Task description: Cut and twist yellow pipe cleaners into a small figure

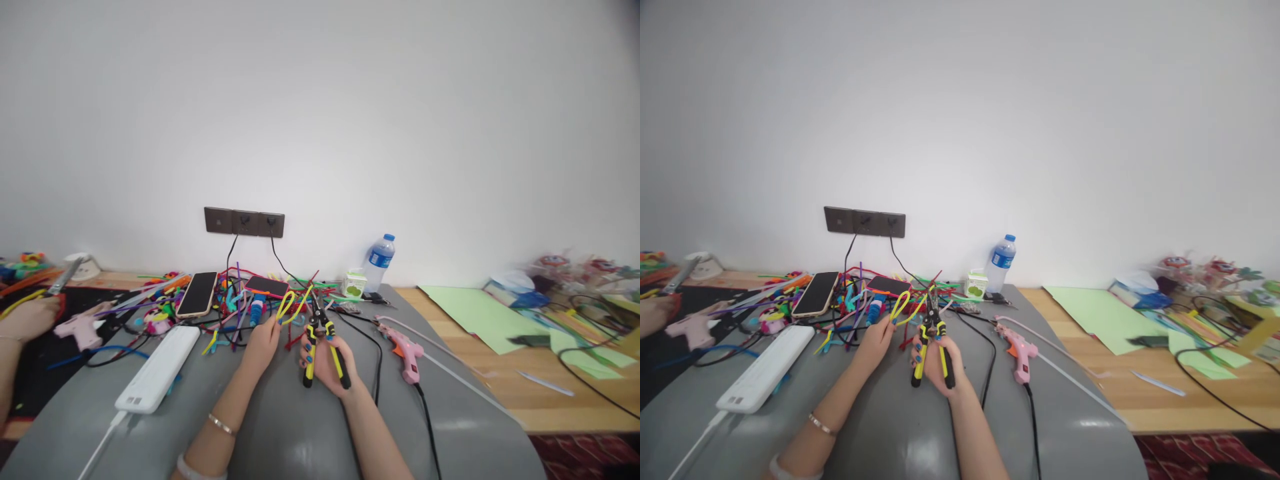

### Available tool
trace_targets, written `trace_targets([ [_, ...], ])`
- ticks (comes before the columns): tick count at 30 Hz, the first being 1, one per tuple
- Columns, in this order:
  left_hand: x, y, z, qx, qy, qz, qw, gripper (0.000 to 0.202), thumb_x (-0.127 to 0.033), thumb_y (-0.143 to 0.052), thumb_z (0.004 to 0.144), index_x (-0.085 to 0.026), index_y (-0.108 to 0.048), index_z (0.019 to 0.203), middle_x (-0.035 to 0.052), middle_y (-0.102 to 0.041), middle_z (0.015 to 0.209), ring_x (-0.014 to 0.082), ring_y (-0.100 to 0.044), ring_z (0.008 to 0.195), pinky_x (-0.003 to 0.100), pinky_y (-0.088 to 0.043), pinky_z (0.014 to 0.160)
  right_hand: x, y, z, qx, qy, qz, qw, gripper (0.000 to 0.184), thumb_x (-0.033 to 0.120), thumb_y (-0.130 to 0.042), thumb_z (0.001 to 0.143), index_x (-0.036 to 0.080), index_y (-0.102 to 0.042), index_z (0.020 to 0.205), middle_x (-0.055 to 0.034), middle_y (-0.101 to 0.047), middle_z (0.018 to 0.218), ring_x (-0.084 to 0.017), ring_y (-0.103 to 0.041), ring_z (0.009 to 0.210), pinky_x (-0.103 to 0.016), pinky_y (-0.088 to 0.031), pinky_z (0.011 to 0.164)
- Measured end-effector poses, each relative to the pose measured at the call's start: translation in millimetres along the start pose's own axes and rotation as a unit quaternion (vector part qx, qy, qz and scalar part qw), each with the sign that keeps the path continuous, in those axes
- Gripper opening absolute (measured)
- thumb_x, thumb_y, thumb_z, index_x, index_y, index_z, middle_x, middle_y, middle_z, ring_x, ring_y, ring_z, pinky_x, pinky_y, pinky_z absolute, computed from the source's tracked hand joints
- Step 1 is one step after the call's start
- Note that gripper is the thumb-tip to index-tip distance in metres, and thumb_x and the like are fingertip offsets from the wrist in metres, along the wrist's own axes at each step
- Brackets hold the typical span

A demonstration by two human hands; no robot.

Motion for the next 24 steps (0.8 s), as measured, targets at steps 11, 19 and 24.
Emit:
trace_targets([
  [11, 2.9, -7.7, -1.5, 0.026, 0.022, 0.062, 0.997, 0.03, -0.02, -0.033, 0.095, -0.015, -0.06, 0.108, 0.0066, -0.069, 0.073, 0.0207, -0.066, 0.07, 0.025, -0.036, 0.059, -19.6, 5.8, -6.4, 0.061, -0.059, -0.018, 0.996, 0.029, 0.035, -0.053, 0.071, 0.021, -0.05, 0.096, -0.0027, -0.053, 0.079, -0.015, -0.048, 0.06, -0.035, -0.045, 0.066],
  [19, 2.6, -7.3, -1.2, 0.042, 0.027, 0.083, 0.995, 0.034, -0.02, -0.031, 0.096, -0.015, -0.059, 0.115, 0.0083, -0.071, 0.078, 0.0211, -0.067, 0.074, 0.026, -0.04, 0.064, -20.9, 4.8, -7.1, 0.068, -0.063, -0.026, 0.995, 0.039, 0.034, -0.056, 0.07, 0.02, -0.049, 0.105, -0.0038, -0.055, 0.082, -0.017, -0.05, 0.062, -0.036, -0.047, 0.067],
  [24, -2.4, -11.3, -1.7, 0.053, 0.025, 0.142, 0.988, 0.034, -0.02, -0.034, 0.095, -0.017, -0.059, 0.118, 0.0098, -0.071, 0.08, 0.0224, -0.068, 0.076, 0.026, -0.041, 0.062, -21.1, 5.5, -4.6, 0.036, -0.036, -0.047, 0.998, 0.035, 0.039, -0.059, 0.072, 0.021, -0.05, 0.101, -0.0027, -0.054, 0.08, -0.016, -0.05, 0.061, -0.034, -0.047, 0.065],
])
Point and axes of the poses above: each hand's wrist, its own z-axis towards the middle knuckle, its own y-axis out of the back of the hand, x = y × z, the point moved 5 cm from there along z, towards the middle knuckle
